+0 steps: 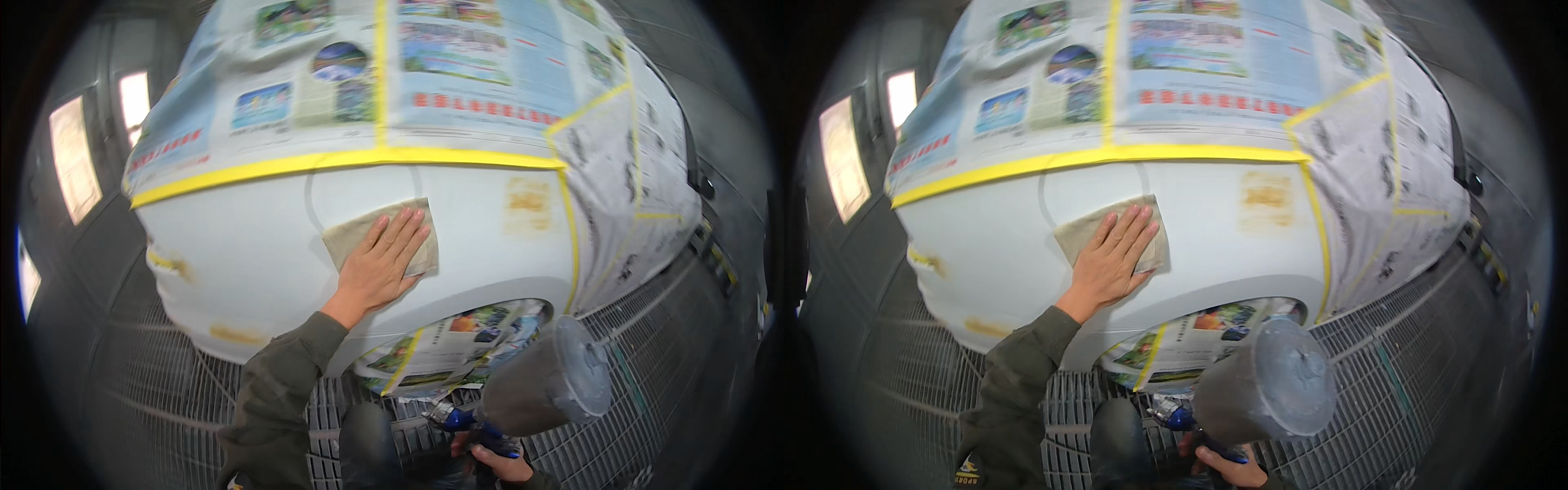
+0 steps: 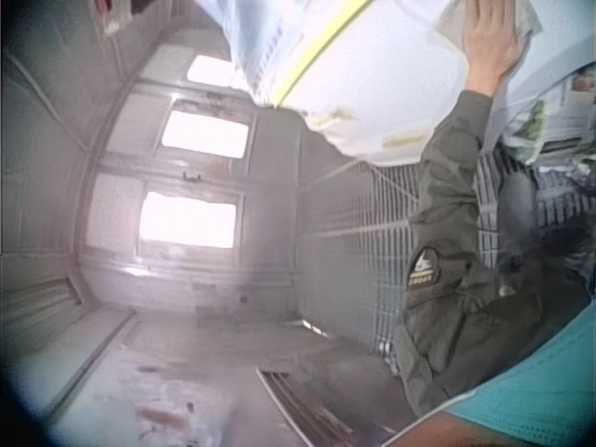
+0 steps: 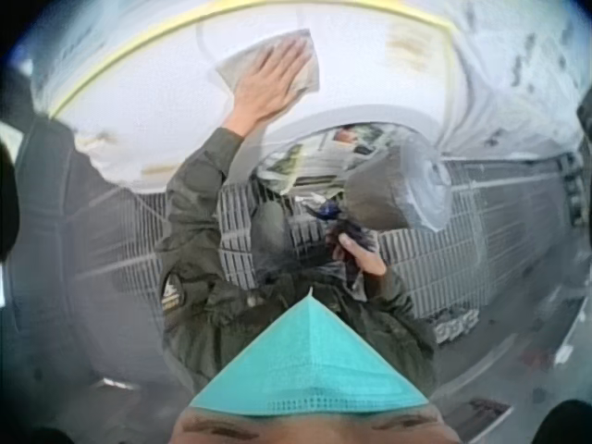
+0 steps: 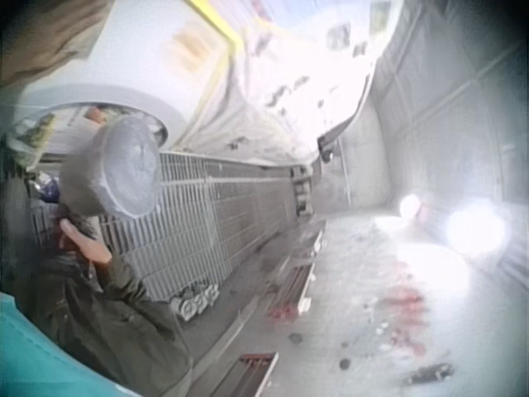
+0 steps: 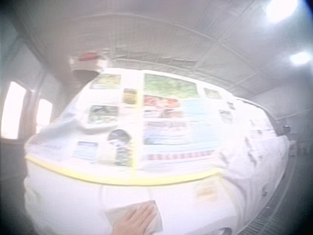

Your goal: The person enters a paint booth, connects a spray gun to an air hose, and wipes the hood of a white car with a cloth. They then spray paint the hood and front bumper area while moving around the vehicle.

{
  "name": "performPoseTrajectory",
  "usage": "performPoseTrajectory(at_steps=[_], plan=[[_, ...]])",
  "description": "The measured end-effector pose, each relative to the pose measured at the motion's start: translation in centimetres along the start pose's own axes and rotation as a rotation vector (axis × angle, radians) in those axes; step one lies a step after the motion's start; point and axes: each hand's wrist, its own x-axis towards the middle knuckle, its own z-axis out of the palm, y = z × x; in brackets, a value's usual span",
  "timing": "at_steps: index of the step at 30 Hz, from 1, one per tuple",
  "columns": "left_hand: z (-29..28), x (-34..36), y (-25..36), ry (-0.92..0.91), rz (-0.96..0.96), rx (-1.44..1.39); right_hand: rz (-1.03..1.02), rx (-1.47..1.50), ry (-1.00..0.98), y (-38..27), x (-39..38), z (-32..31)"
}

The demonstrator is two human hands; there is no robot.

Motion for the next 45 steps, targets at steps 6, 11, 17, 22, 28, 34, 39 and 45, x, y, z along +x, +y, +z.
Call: performPoseTrajectory(at_steps=[6,11,17,22,28,34,39,45], plan=[[1.3,6.7,4.3,-0.035,0.211,-0.071,-0.094,0.068,-0.063,1.1,-0.2,-2.3],[3.9,13.9,10.5,0.010,0.279,-0.135,-0.147,0.148,0.074,0.4,-2.0,-4.0],[8.0,17.6,14.5,0.052,0.227,-0.319,-0.287,0.196,0.149,2.5,-3.0,-5.6],[7.9,17.9,18.7,0.004,0.255,-0.128,-0.244,0.239,0.126,4.1,-4.4,-7.2],[6.5,13.6,16.1,-0.027,0.277,-0.091,-0.259,0.241,0.201,2.5,-4.7,-5.2],[3.3,-0.1,5.0,-0.089,0.169,0.044,-0.194,0.143,0.021,4.1,-2.1,-3.5],[4.1,-5.4,3.3,-0.084,0.267,0.052,-0.207,0.169,0.049,4.5,-2.5,-3.8],[4.7,3.7,10.7,-0.143,0.409,0.044,-0.208,0.261,0.076,4.3,-2.2,-4.3]])
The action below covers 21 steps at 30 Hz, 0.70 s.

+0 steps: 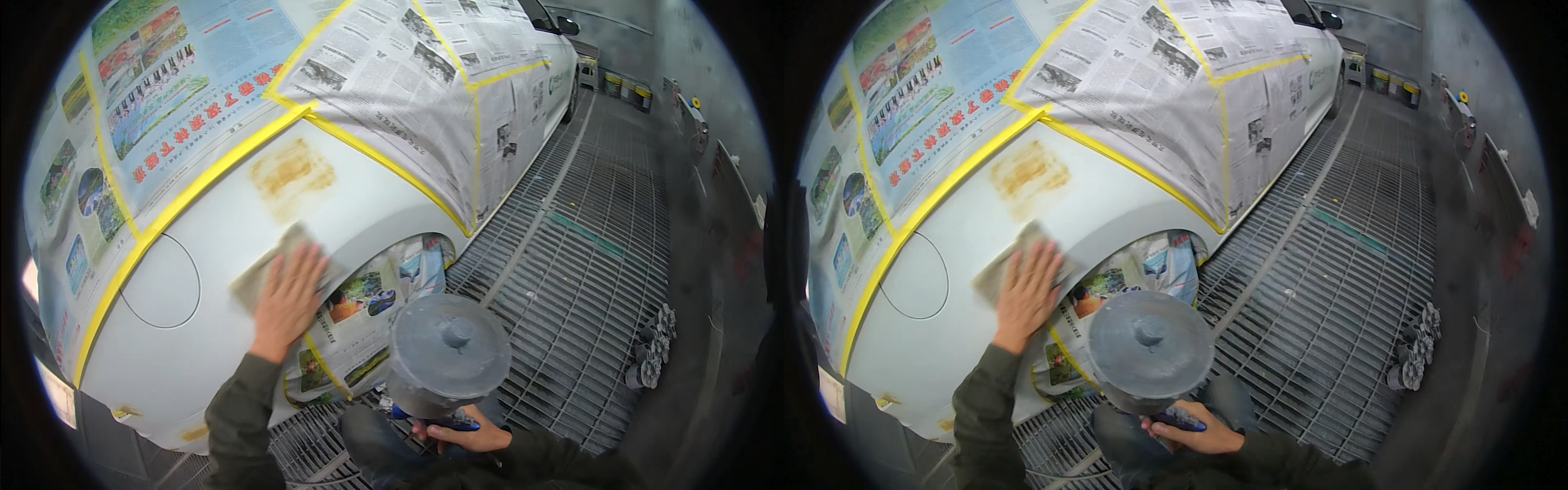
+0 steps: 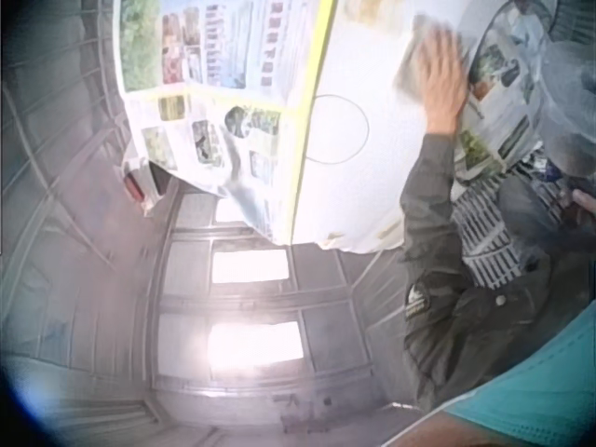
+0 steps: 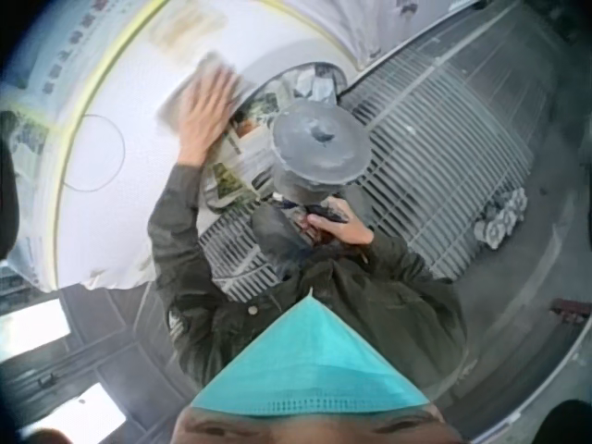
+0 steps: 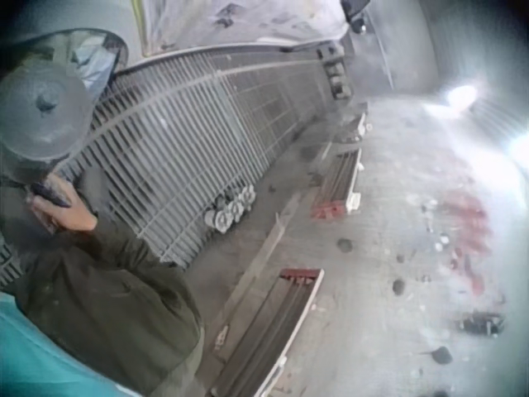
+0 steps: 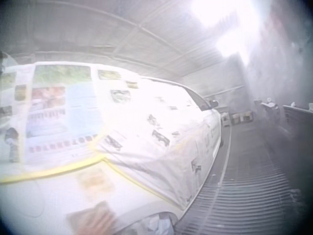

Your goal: The person enters a paint booth, connects a spray gun to an air hose, and wipes the hood of a white car with a cloth. They then spray paint the hood and front bumper area while moving around the vehicle.

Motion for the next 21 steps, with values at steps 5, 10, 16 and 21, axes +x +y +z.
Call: performPoseTrajectory(at_steps=[5,10,16,21], plan=[[2.9,11.3,3.7,0.022,0.183,0.164,0.021,0.000,0.035,-0.5,-1.1,-0.9],[5.8,16.0,7.3,-0.005,0.298,0.238,0.031,-0.015,0.102,-1.6,-1.8,-1.0],[4.8,2.2,2.6,-0.044,0.272,0.121,0.054,-0.023,0.061,-0.4,0.5,-0.5],[2.1,-12.3,-0.1,0.023,-0.034,0.144,0.132,-0.074,0.036,2.5,1.2,-1.5]])
